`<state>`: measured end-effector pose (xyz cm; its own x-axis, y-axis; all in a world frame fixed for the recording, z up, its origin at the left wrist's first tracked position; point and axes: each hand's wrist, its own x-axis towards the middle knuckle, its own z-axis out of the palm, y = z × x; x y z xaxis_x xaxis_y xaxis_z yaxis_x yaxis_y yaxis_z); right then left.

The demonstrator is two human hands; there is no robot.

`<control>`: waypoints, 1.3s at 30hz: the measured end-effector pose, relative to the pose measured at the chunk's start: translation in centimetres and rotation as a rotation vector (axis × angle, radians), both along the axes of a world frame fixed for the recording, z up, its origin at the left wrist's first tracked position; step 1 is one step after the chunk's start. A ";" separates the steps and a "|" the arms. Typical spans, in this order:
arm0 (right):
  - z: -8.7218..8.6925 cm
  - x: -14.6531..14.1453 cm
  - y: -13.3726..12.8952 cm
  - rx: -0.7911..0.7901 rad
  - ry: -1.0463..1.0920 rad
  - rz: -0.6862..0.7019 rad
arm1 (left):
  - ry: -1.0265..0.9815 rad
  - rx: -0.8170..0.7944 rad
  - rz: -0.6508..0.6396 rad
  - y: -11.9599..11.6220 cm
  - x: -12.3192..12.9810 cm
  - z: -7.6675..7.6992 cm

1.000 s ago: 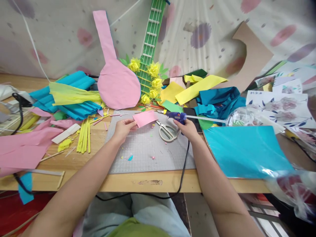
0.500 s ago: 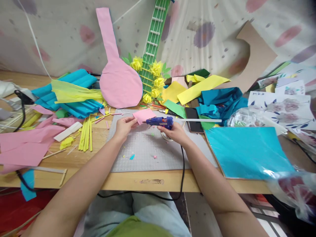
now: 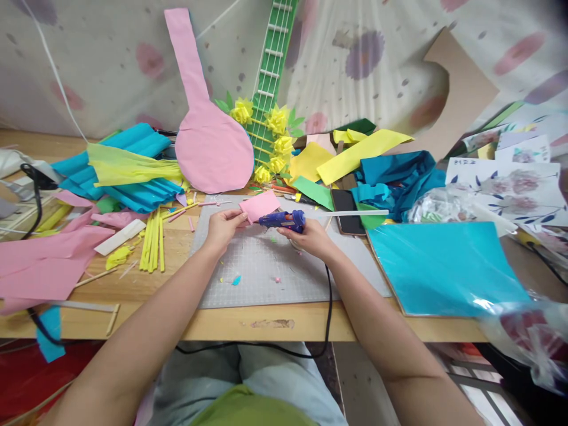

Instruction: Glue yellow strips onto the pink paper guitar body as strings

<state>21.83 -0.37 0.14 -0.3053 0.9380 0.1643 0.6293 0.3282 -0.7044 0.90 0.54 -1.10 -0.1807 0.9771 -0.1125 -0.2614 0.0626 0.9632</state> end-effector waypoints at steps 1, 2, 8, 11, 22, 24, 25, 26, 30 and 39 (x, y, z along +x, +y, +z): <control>0.0 0.0 0.0 0.006 -0.003 -0.005 | 0.002 0.000 0.000 0.0 0.0 0.0; -0.1 0.0 0.0 0.014 -0.002 -0.011 | 0.006 0.004 -0.003 0.0 0.0 -0.1; -0.1 -0.1 0.1 0.022 0.026 -0.002 | 0.055 0.056 -0.067 0.1 -0.1 -0.5; 0.0 -0.1 0.1 0.037 0.041 0.004 | 0.086 0.054 -0.098 0.0 0.0 -0.5; 0.6 -0.3 -0.1 0.079 0.054 -0.058 | 0.152 0.013 -0.158 -0.4 0.5 -0.3; 0.5 -0.3 0.0 0.091 0.053 -0.084 | 0.156 0.013 -0.180 -0.5 0.7 -0.3; 0.4 -0.3 0.0 0.097 0.057 -0.101 | 0.155 0.011 -0.187 -0.5 0.7 -0.3; 0.3 -0.3 0.1 0.102 0.066 -0.117 | 0.156 0.009 -0.191 -0.6 0.8 -0.2; 0.2 -0.4 0.3 0.119 0.141 -0.196 | 0.192 0.021 -0.191 -0.7 1.0 -0.3; 0.9 0.3 0.4 0.032 0.541 -0.366 | 0.027 0.044 -0.114 -0.1 0.6 -0.6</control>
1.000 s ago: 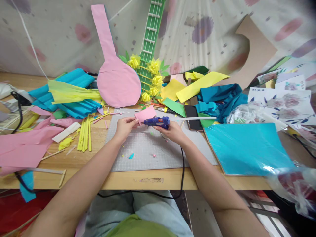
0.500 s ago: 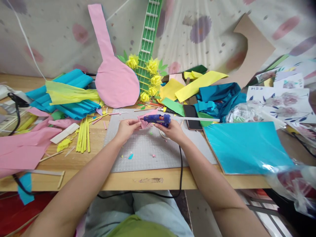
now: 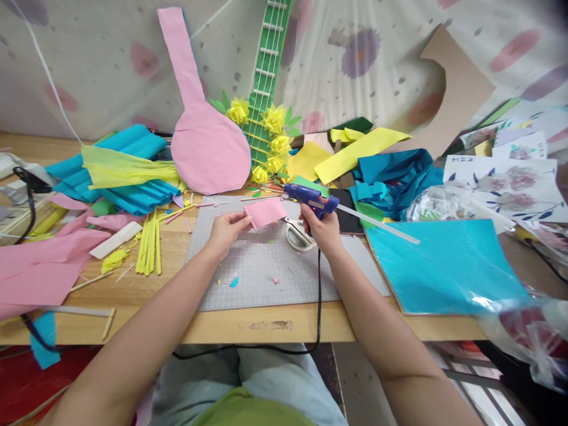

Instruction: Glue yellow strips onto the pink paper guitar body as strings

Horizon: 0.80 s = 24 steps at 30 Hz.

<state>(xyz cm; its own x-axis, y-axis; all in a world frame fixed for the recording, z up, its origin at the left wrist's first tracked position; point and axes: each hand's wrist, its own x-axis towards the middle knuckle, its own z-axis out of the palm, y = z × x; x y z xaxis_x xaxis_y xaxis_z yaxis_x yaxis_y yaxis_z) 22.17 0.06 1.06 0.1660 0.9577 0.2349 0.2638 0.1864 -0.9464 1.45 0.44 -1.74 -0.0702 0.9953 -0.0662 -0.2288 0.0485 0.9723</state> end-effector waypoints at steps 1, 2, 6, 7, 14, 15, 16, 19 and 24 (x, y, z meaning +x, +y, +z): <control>0.0 0.1 0.0 0.014 0.030 -0.003 | -0.024 -0.005 0.018 0.0 0.0 0.1; 0.0 0.3 0.1 0.028 0.055 -0.007 | -0.043 -0.008 0.033 0.0 0.0 0.1; 0.0 0.7 0.2 0.045 0.083 -0.038 | -0.067 -0.012 0.090 0.1 -0.1 0.3; -0.1 0.9 0.3 0.038 0.062 -0.053 | -0.063 -0.010 0.114 0.1 -0.1 0.4; -2.2 4.2 1.8 -0.034 -0.427 -0.162 | -0.077 -0.082 0.321 0.7 -1.0 0.5; -2.5 4.9 2.1 -0.061 -0.462 -0.156 | -0.106 -0.067 0.331 0.9 -1.1 0.4; -2.7 5.4 2.4 -0.087 -0.485 -0.150 | -0.135 -0.047 0.334 0.9 -1.2 0.4; -3.3 6.4 3.1 -0.149 -0.529 -0.148 | -0.184 -0.018 0.311 1.0 -1.2 0.3; -3.4 6.3 3.3 -0.203 -0.627 -0.186 | -0.214 0.025 0.256 0.8 -0.9 0.3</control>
